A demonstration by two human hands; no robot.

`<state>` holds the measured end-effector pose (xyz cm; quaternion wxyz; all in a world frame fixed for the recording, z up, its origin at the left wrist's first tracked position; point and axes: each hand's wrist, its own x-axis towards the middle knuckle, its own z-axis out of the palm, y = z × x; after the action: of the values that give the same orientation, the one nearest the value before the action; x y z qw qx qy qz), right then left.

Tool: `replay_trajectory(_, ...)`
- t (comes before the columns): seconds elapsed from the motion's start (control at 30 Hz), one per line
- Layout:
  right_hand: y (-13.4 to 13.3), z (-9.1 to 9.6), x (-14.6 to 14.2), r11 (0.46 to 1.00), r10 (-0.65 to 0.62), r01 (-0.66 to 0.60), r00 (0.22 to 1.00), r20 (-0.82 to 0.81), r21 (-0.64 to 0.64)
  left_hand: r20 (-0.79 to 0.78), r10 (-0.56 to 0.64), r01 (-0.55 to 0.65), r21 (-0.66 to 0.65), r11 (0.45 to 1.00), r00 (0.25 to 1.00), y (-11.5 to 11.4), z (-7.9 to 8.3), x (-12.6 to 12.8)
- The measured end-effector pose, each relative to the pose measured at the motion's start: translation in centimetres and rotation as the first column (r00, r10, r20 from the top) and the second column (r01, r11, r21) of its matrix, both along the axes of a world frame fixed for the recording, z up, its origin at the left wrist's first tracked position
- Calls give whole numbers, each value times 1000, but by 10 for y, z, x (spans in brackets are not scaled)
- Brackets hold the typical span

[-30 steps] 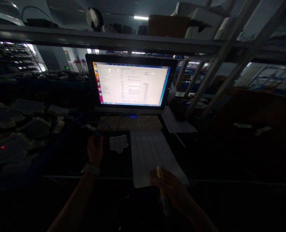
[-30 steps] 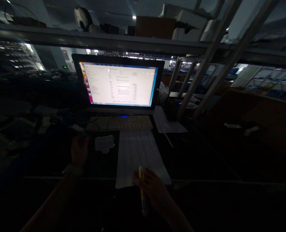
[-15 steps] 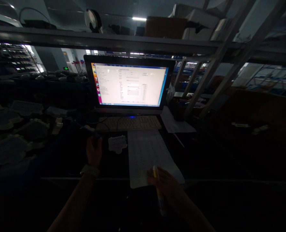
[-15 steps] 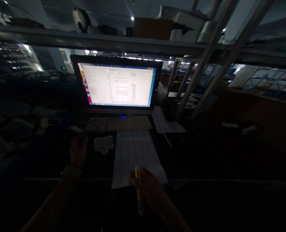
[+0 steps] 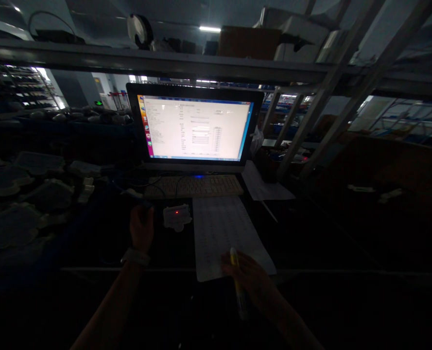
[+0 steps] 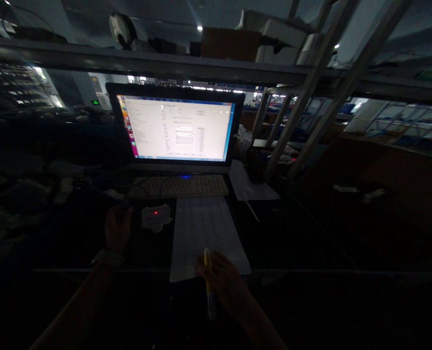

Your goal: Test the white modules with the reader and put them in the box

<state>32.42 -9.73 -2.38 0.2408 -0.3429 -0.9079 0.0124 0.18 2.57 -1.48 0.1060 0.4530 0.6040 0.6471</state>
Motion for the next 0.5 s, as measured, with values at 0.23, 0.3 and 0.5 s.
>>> replay_trajectory(0.23,-8,6,2,991,-20,15,999,-36,-131,-3,6,-6,8,1000,1000,1,-2,0)
replay_trajectory(0.3,-10,8,8,989,-42,31,996,-76,-146,-8,18,-18,18,1000,1000,2,-3,0)
replay_trajectory(0.5,11,22,40,966,-194,158,965,-173,-203,-24,21,-21,15,1000,999,2,-2,0)
